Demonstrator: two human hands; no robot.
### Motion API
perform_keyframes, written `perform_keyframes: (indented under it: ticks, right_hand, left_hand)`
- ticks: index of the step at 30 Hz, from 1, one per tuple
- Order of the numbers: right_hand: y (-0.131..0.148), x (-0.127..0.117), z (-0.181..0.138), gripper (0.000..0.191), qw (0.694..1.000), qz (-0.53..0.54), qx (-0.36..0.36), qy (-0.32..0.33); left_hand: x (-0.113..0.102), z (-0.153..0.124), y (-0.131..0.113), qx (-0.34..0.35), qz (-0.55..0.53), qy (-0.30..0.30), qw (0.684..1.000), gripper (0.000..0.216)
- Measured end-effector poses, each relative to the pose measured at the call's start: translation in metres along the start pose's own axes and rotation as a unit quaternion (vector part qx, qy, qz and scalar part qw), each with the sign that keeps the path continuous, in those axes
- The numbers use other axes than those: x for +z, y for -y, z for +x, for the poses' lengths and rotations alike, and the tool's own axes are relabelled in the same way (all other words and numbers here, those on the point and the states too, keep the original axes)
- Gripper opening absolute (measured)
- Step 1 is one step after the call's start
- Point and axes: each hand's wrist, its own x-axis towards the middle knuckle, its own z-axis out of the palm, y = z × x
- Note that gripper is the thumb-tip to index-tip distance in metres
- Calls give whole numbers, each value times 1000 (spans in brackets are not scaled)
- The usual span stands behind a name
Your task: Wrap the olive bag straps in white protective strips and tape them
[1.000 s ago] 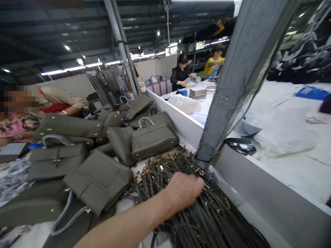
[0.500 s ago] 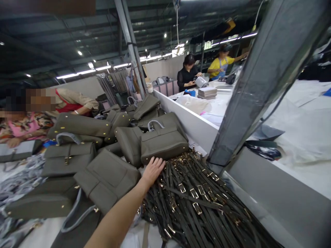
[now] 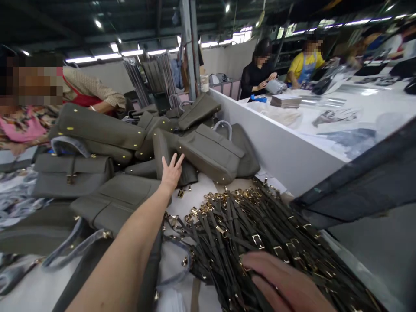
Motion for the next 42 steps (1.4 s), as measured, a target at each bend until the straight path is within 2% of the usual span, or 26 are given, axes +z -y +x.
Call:
perform_keyframes:
  ticks: [3,4,5,9,12,14,17,21,25,27,29,32,35,39,42]
  right_hand:
    - [5,48,101,34,980,-77,-56,173]
    - [3,66,130,34,965,-137,-62,216]
    - [0,85,155,34,957,-160,-61,233]
    - [-24,147,227,40,937,-225,-53,261]
    - [-44,174,263,56,929,-281,-42,235]
    - [-57,184,283,59,926,-304,-48,219]
    - [-80,193,309,63,924,-320,-66,198]
    - [-117,190,342,80,927,-329,-85,161]
    - [-138,183,369,90,925,-318,-147,147]
    - [-140,181,370,83,920,-311,-182,155]
    - [-141,180,362,68,913,-309,-209,167]
    - [-141,177,346,55,906,-323,-217,166]
    - [-137,175,346,60,910,-339,-193,142]
    - [-131,176,359,77,924,-344,-133,104]
    - [-134,176,361,88,919,-345,-129,140]
  left_hand:
    - [8,4,31,-47,9,5,999,40]
    - [9,6,43,-60,11,9,998,40]
    - [11,7,55,-72,13,14,997,40]
    - [13,10,93,-107,19,30,994,43]
    - [17,12,109,-113,18,31,993,43]
    - [21,14,118,-113,17,31,993,43]
    - [31,12,139,-129,5,14,992,44]
    - [53,1,169,-118,-35,-30,992,49]
    - [77,-6,182,-118,-70,-24,990,57]
    - [84,-5,183,-119,-81,-24,989,59]
    - [88,-4,183,-118,-90,-28,989,59]
    - [89,-2,182,-119,-98,-29,988,56]
    - [89,-1,181,-119,-93,-27,988,56]
    - [88,0,180,-128,-89,-21,988,57]
    - [89,1,179,-135,-92,-12,987,58]
